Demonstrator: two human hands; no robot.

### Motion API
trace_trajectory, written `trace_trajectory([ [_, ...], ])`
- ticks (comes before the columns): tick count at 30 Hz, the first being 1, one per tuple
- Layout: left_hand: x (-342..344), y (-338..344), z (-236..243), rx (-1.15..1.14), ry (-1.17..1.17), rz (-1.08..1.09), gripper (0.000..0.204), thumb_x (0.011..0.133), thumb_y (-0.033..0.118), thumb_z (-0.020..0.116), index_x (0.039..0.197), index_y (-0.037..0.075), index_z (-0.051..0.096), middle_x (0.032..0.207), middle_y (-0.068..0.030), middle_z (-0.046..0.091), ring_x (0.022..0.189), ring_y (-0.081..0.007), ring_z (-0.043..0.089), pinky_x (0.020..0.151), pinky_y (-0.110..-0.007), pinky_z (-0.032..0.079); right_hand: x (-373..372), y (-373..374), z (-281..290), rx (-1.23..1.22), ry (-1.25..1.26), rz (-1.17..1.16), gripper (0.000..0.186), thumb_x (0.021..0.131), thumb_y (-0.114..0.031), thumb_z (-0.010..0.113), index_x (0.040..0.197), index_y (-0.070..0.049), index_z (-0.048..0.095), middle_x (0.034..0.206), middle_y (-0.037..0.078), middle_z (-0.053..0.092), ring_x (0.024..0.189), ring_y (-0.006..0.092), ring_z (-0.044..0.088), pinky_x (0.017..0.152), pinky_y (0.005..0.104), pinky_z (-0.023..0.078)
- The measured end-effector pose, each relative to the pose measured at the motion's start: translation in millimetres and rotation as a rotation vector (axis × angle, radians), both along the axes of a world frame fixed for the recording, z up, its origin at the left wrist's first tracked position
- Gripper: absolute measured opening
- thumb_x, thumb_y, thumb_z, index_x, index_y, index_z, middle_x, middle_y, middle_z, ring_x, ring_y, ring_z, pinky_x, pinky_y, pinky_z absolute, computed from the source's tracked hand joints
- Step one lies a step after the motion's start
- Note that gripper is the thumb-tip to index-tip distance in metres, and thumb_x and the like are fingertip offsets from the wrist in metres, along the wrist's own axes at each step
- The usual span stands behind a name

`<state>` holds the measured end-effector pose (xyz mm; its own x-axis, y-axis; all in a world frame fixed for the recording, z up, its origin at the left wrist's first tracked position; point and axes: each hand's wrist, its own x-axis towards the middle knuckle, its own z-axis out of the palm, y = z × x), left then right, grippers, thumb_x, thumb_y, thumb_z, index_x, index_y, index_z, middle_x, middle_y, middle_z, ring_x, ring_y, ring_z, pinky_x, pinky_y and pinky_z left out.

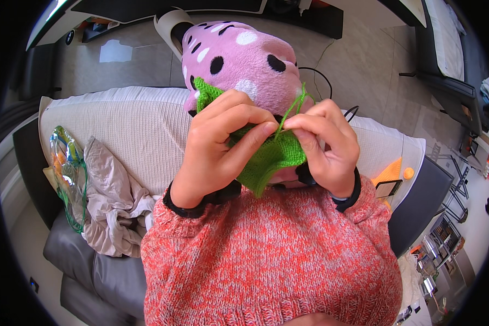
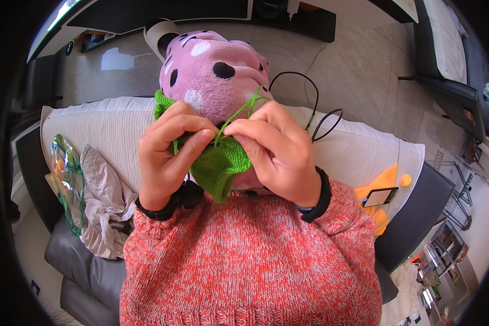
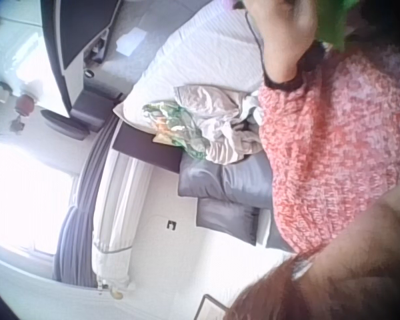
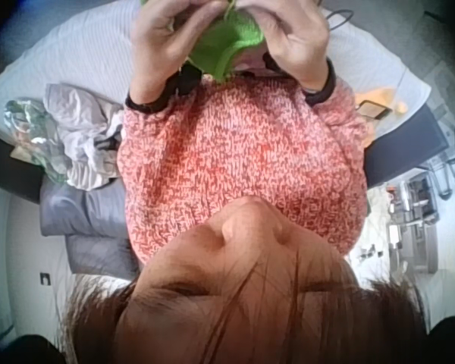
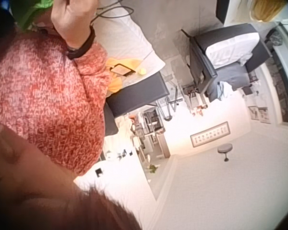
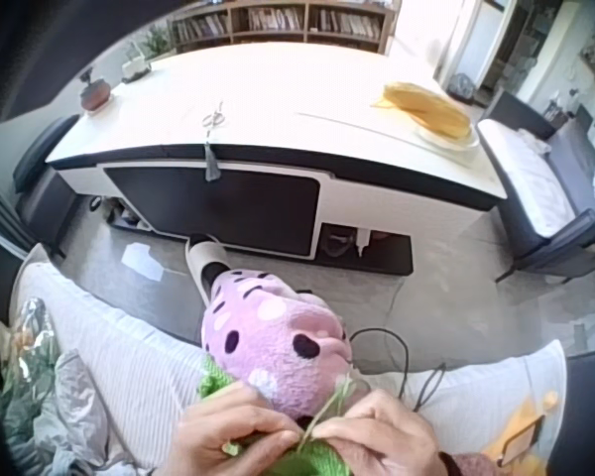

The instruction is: The person sews a small green knitted piece using a needle and green thread while seated on a sofa. The hands repeatedly insert the needle through the fabric and pull the thread to form stitches.

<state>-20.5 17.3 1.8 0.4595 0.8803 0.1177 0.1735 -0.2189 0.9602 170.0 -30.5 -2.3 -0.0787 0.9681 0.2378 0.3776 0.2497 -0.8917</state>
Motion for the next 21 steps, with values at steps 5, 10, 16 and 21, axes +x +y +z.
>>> trace_trajectory([
  [5,-0.7,1.1,0.7,-0.004,0.003,-0.028,0.004,0.081,-0.002,0.067,0.084,-0.003,0.064,0.078,-0.0071,0.06,0.073,-0.0171,0.056,0.067,-0.028,0.042,9.0,12.5,-7.5,-0.288,0.363,0.195,0.006,0.087,0.001,0.063,0.092,-0.001,0.066,0.083,0.007,0.058,0.076,0.018,0.056,0.069,0.0273,0.044],
  [10,-2.4,2.9,-0.3,-0.045,-0.019,-0.03,0.004,0.081,-0.001,0.068,0.082,-0.002,0.063,0.077,-0.0069,0.059,0.073,-0.0168,0.055,0.067,-0.027,0.042,-1.6,7.1,-4.9,-0.282,0.249,0.082,0.018,0.088,-0.001,0.063,0.106,-0.001,0.062,0.09,0.008,0.063,0.081,0.0188,0.062,0.068,0.0272,0.048],
  [16,-2.2,4.5,-4.4,-0.009,-0.079,-0.031,0.009,0.078,0.0,0.072,0.084,0.001,0.064,0.073,-0.0079,0.058,0.068,-0.0219,0.056,0.061,-0.031,0.043,-11.0,-3.8,11.4,-0.04,-0.101,0.102,0.037,0.089,0.0,0.06,0.126,0.0,0.056,0.099,0.016,0.068,0.085,0.0261,0.069,0.074,0.033,0.054],
  [21,0.5,1.0,-5.9,0.008,-0.074,0.021,0.01,0.077,-0.001,0.071,0.083,0.0,0.063,0.073,-0.0081,0.057,0.067,-0.0219,0.055,0.06,-0.031,0.042,-5.7,-11.6,30.3,0.053,-0.366,-0.167,0.034,0.084,0.002,0.065,0.118,0.004,0.06,0.103,0.017,0.068,0.087,0.0281,0.068,0.073,0.0357,0.056],
])
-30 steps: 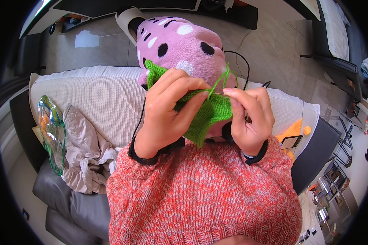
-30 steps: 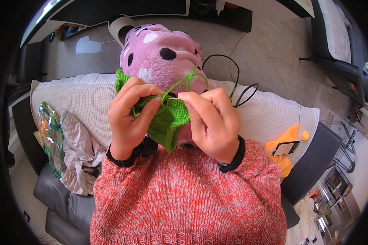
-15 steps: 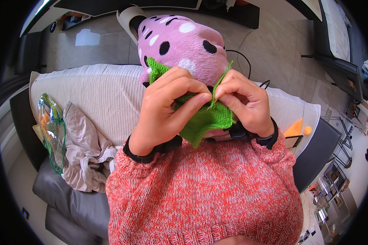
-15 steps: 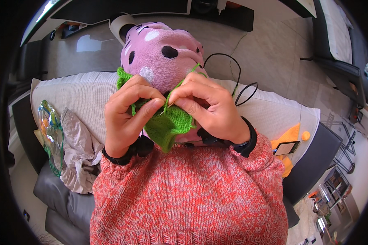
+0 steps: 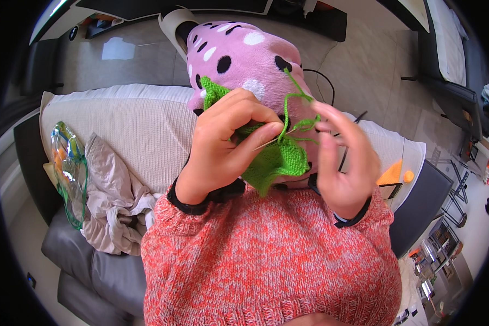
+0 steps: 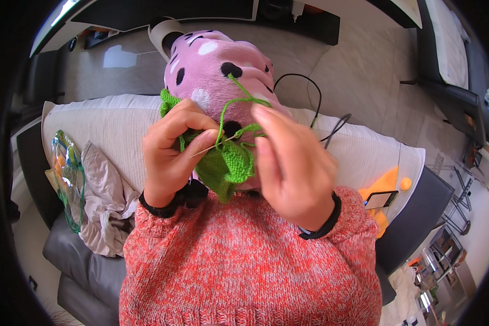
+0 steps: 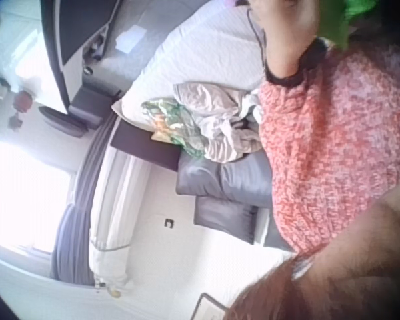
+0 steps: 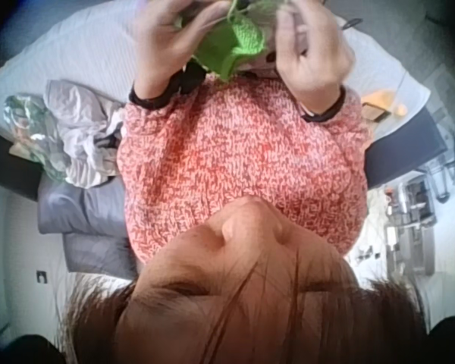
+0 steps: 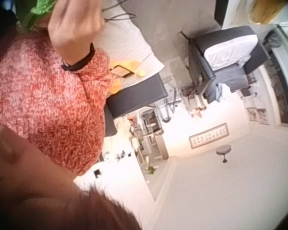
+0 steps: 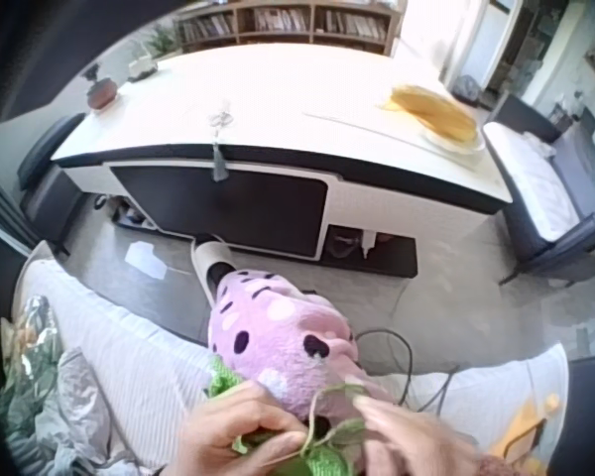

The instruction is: The person sews a small green knitted piece using a needle and green thread while seated on a sofa. The hands repeatedly insert the needle through the fabric and pull the thread to form stitches.

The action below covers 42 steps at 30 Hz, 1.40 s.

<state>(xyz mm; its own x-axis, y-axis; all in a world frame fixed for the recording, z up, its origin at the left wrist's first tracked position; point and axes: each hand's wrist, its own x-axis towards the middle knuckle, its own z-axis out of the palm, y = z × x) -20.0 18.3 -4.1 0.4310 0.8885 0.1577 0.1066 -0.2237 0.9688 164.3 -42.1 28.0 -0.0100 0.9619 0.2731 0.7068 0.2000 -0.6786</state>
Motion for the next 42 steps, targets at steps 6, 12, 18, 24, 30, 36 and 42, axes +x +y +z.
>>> trace_trajectory([
  [6,15.8,-9.3,-1.8,0.151,0.074,0.175,0.014,0.074,-0.004,0.072,0.083,0.001,0.062,0.072,-0.009,0.056,0.064,-0.0244,0.054,0.057,-0.032,0.042,-12.9,-4.0,-7.7,0.232,-0.202,0.237,0.028,0.083,-0.007,0.069,0.108,0.003,0.065,0.102,0.016,0.065,0.092,0.0291,0.067,0.078,0.0354,0.057],
  [12,13.4,-17.9,0.5,0.085,0.106,0.217,0.014,0.074,-0.004,0.072,0.084,0.001,0.063,0.074,-0.0096,0.059,0.065,-0.0249,0.056,0.057,-0.033,0.043,-12.4,1.1,-24.6,0.259,-0.101,0.204,0.031,0.074,0.006,0.075,0.103,0.002,0.064,0.094,0.015,0.066,0.083,0.029,0.069,0.071,0.0345,0.057],
  [18,10.0,-15.5,3.3,0.103,0.098,0.107,0.014,0.074,-0.003,0.072,0.085,0.0,0.065,0.075,-0.0085,0.06,0.068,-0.0249,0.056,0.059,-0.033,0.044,-9.2,7.6,-26.9,0.257,0.037,0.183,0.021,0.081,-0.001,0.066,0.101,-0.001,0.06,0.096,0.013,0.065,0.085,0.0248,0.064,0.072,0.0344,0.053],
  [24,9.3,-16.6,3.1,0.113,0.144,0.112,0.016,0.072,-0.003,0.072,0.086,0.002,0.066,0.075,-0.0082,0.06,0.069,-0.0256,0.055,0.06,-0.034,0.043,22.0,-0.3,-4.6,-0.068,1.284,0.319,0.009,0.099,-0.007,0.047,0.107,-0.005,0.043,0.087,0.016,0.066,0.061,0.0154,0.054,0.051,0.0264,0.042],
  [30,11.7,-18.2,1.5,0.13,0.132,0.149,0.015,0.071,-0.002,0.073,0.083,0.002,0.064,0.074,-0.0086,0.059,0.068,-0.0262,0.055,0.06,-0.034,0.042,100.3,-16.2,37.6,0.07,1.72,0.175,0.008,0.102,-0.01,0.043,0.104,-0.003,0.04,0.063,0.004,0.04,0.042,0.0112,0.04,0.032,0.0225,0.038],
  [36,13.0,-19.8,1.9,0.139,0.135,0.147,0.016,0.07,-0.003,0.072,0.081,0.002,0.062,0.073,-0.0083,0.057,0.067,-0.0261,0.053,0.058,-0.034,0.041,190.6,-42.5,71.6,0.383,1.726,0.017,0.004,0.1,-0.003,0.042,0.103,0.0,0.041,0.072,0.004,0.039,0.044,0.0053,0.036,0.032,0.0168,0.034],
  [42,18.5,-19.7,4.5,0.165,0.13,0.153,0.016,0.069,-0.005,0.07,0.081,0.002,0.062,0.074,-0.008,0.057,0.068,-0.0258,0.053,0.057,-0.034,0.042,222.0,-55.4,66.1,0.404,1.636,-0.034,0.004,0.1,0.0,0.042,0.103,0.002,0.042,0.072,0.004,0.036,0.046,0.0054,0.036,0.036,0.0156,0.034],
])
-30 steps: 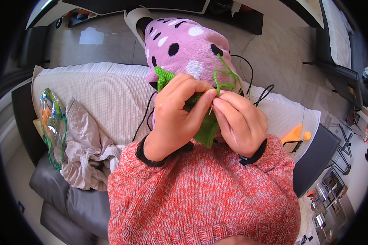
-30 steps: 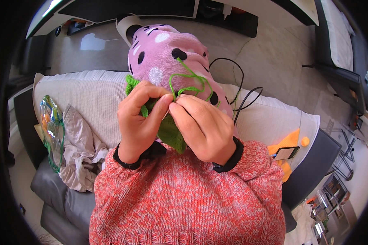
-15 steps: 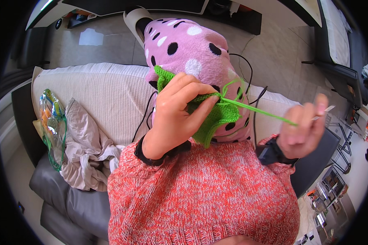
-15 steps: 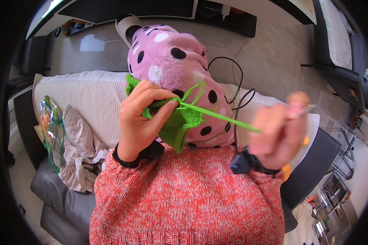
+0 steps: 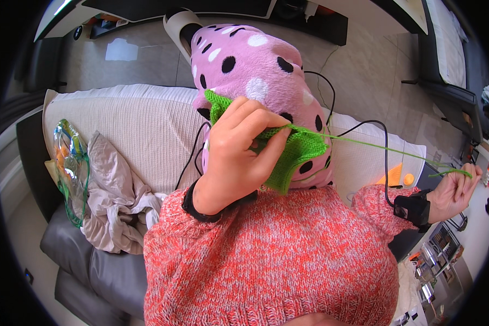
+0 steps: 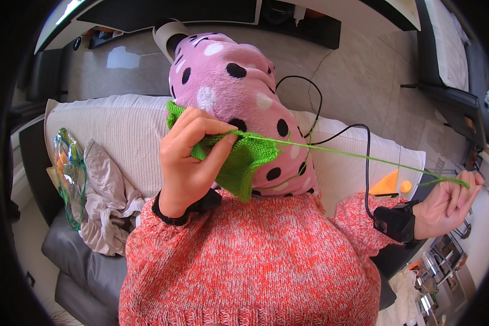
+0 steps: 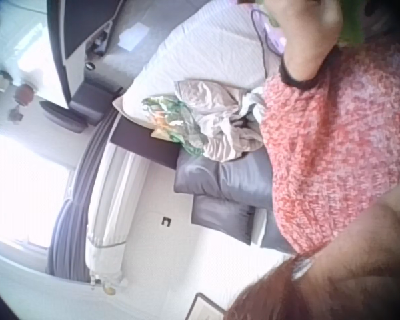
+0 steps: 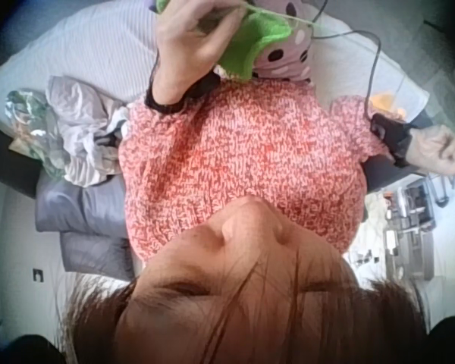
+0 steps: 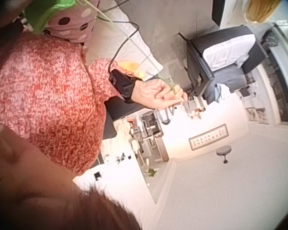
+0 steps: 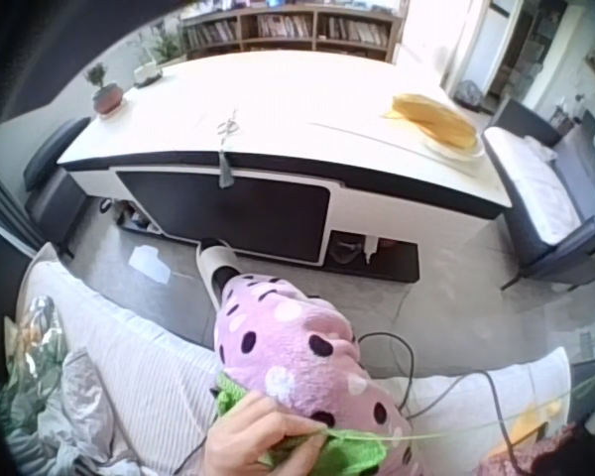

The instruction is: The person sews a small green knitted piece using a needle and green thread while seated on a sofa. The hands repeatedly insert the needle through the fabric and pull the thread to form stitches.

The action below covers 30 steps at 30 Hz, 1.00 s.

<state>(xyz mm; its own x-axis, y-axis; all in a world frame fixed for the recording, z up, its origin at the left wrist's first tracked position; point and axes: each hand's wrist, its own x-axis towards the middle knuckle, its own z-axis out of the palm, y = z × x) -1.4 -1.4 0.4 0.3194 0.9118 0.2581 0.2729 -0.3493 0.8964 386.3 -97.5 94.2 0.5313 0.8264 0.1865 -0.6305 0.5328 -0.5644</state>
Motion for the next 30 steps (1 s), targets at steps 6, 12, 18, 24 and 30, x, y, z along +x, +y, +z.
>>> trace_trajectory([
  [6,-6.6,6.3,6.5,-0.027,0.001,-0.125,0.015,0.07,-0.005,0.069,0.081,0.001,0.062,0.077,-0.0086,0.059,0.07,-0.0264,0.055,0.06,-0.032,0.045,21.9,10.1,-12.9,-0.033,-0.004,-0.049,0.006,0.1,0.0,0.043,0.102,0.006,0.042,0.076,0.007,0.036,0.049,0.0053,0.037,0.037,0.0158,0.032],
  [12,-0.4,7.4,3.6,-0.129,-0.109,-0.057,0.014,0.074,-0.009,0.063,0.085,0.0,0.061,0.089,-0.0111,0.059,0.076,-0.0276,0.06,0.066,-0.034,0.049,-49.2,45.1,-31.8,-0.261,-0.326,-0.359,0.01,0.098,-0.002,0.047,0.103,0.005,0.049,0.077,0.005,0.04,0.067,0.0117,0.039,0.053,0.0231,0.032],
  [18,-3.2,6.6,5.1,0.041,0.118,-0.145,0.015,0.076,-0.005,0.064,0.091,-0.001,0.062,0.095,-0.0121,0.057,0.077,-0.0285,0.06,0.068,-0.034,0.049,-175.9,30.5,-54.2,-0.259,-1.146,0.011,0.015,0.091,-0.002,0.057,0.105,0.0,0.059,0.08,0.008,0.057,0.059,0.0145,0.053,0.051,0.0247,0.041],
  [24,1.5,-3.9,12.7,-0.047,0.225,-0.106,0.017,0.075,0.002,0.07,0.09,-0.003,0.062,0.099,-0.0135,0.053,0.082,-0.0286,0.057,0.072,-0.036,0.048,-211.1,40.9,-74.5,-0.263,-1.457,0.171,0.028,0.082,0.008,0.064,0.108,-0.002,0.065,0.081,0.01,0.059,0.064,0.0222,0.058,0.056,0.0304,0.047],
  [30,7.2,-9.5,14.5,-0.066,0.259,-0.049,0.014,0.076,0.003,0.069,0.086,-0.003,0.061,0.1,-0.014,0.051,0.087,-0.0303,0.055,0.076,-0.038,0.047,-211.4,43.9,-94.0,-0.38,-1.524,0.188,0.028,0.08,0.004,0.068,0.108,-0.002,0.063,0.078,0.011,0.055,0.064,0.0248,0.057,0.054,0.0319,0.045],
])
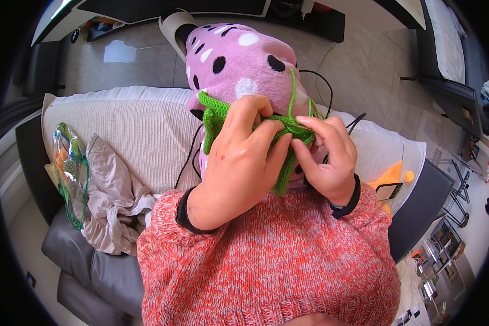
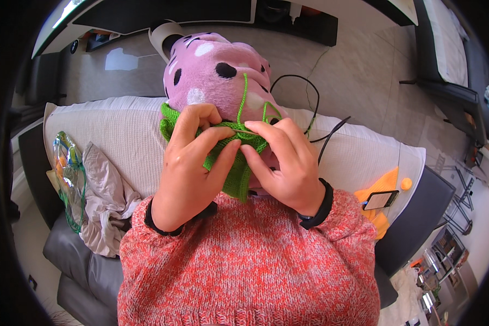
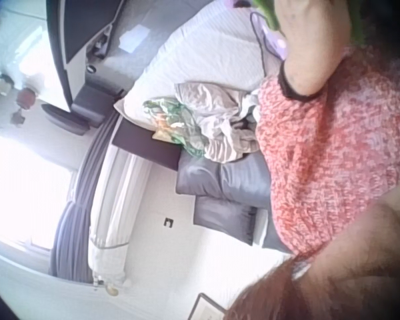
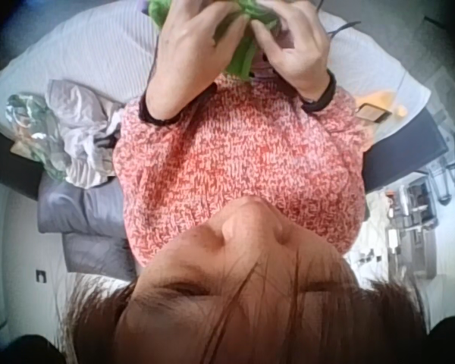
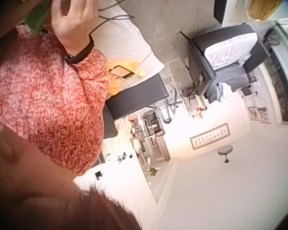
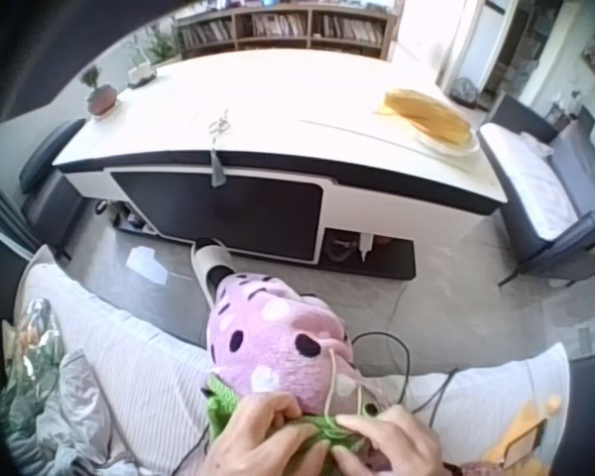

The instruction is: The person sews a small green knitted piece using a needle and green thread while seated on a sofa. The hands repeatedly insert the needle through the fabric and pull the thread to form stitches.

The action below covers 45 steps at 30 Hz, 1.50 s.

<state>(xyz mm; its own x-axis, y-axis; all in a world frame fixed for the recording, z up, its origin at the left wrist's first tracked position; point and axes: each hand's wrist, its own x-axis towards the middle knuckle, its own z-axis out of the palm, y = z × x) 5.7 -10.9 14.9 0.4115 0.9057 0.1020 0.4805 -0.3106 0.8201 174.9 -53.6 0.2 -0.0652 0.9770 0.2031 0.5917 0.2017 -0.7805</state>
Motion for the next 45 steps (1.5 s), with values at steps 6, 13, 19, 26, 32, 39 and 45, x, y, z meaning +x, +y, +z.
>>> trace_trajectory([
  [6,1.6,-0.4,3.3,0.014,0.042,0.001,0.013,0.076,-0.003,0.068,0.088,-0.004,0.062,0.099,-0.0157,0.052,0.085,-0.0288,0.056,0.076,-0.036,0.047,2.8,8.2,-8.9,0.052,0.055,-0.056,0.016,0.082,0.005,0.068,0.097,-0.002,0.065,0.075,0.006,0.052,0.058,0.0158,0.049,0.052,0.0273,0.039],
  [13,0.3,-3.0,-3.6,-0.015,-0.075,0.031,0.018,0.071,-0.007,0.07,0.085,-0.002,0.061,0.1,-0.0131,0.051,0.089,-0.0264,0.056,0.078,-0.033,0.047,0.9,10.5,-9.9,-0.104,0.247,-0.152,0.01,0.084,0.005,0.065,0.093,0.0,0.064,0.072,0.001,0.045,0.061,0.008,0.039,0.055,0.0226,0.033],
  [19,1.2,-3.0,-16.1,0.098,-0.149,0.055,0.022,0.064,-0.002,0.073,0.082,0.002,0.06,0.096,-0.0105,0.054,0.082,-0.0262,0.055,0.069,-0.034,0.048,0.4,13.2,-10.0,-0.098,0.204,-0.115,0.012,0.084,0.004,0.066,0.094,-0.002,0.064,0.072,0.003,0.045,0.057,0.0104,0.041,0.051,0.0252,0.035],
  [26,1.4,-1.9,-21.4,0.149,-0.142,0.049,0.024,0.061,-0.002,0.074,0.081,0.003,0.061,0.096,-0.0094,0.056,0.081,-0.0251,0.056,0.067,-0.033,0.049,7.4,9.9,3.5,0.051,0.109,-0.088,0.025,0.088,0.006,0.057,0.111,-0.002,0.059,0.081,0.01,0.054,0.062,0.0181,0.052,0.055,0.029,0.042],
  [32,-0.2,-0.1,-23.8,0.14,-0.181,0.039,0.025,0.06,-0.003,0.074,0.081,0.003,0.061,0.095,-0.0094,0.056,0.08,-0.0252,0.057,0.066,-0.033,0.049,15.4,1.5,16.7,0.103,-0.092,0.137,0.022,0.081,0.006,0.065,0.101,-0.002,0.063,0.084,0.011,0.055,0.068,0.0272,0.059,0.056,0.0348,0.047],
  [39,-5.0,0.6,-25.1,0.131,-0.219,-0.002,0.026,0.06,-0.003,0.073,0.083,0.003,0.063,0.096,-0.0103,0.057,0.08,-0.0246,0.057,0.067,-0.033,0.048,15.9,12.4,4.7,0.077,-0.028,0.128,0.015,0.083,0.006,0.064,0.096,-0.002,0.061,0.083,0.011,0.054,0.069,0.0265,0.059,0.056,0.0335,0.046],
  [45,-7.2,0.5,-24.4,0.128,-0.212,-0.016,0.025,0.06,-0.004,0.072,0.083,0.003,0.064,0.097,-0.0105,0.056,0.08,-0.0236,0.056,0.066,-0.032,0.048,19.0,19.4,3.3,0.044,0.034,0.161,0.014,0.084,0.008,0.061,0.094,-0.001,0.06,0.083,0.012,0.053,0.066,0.0262,0.056,0.056,0.0323,0.045],
])
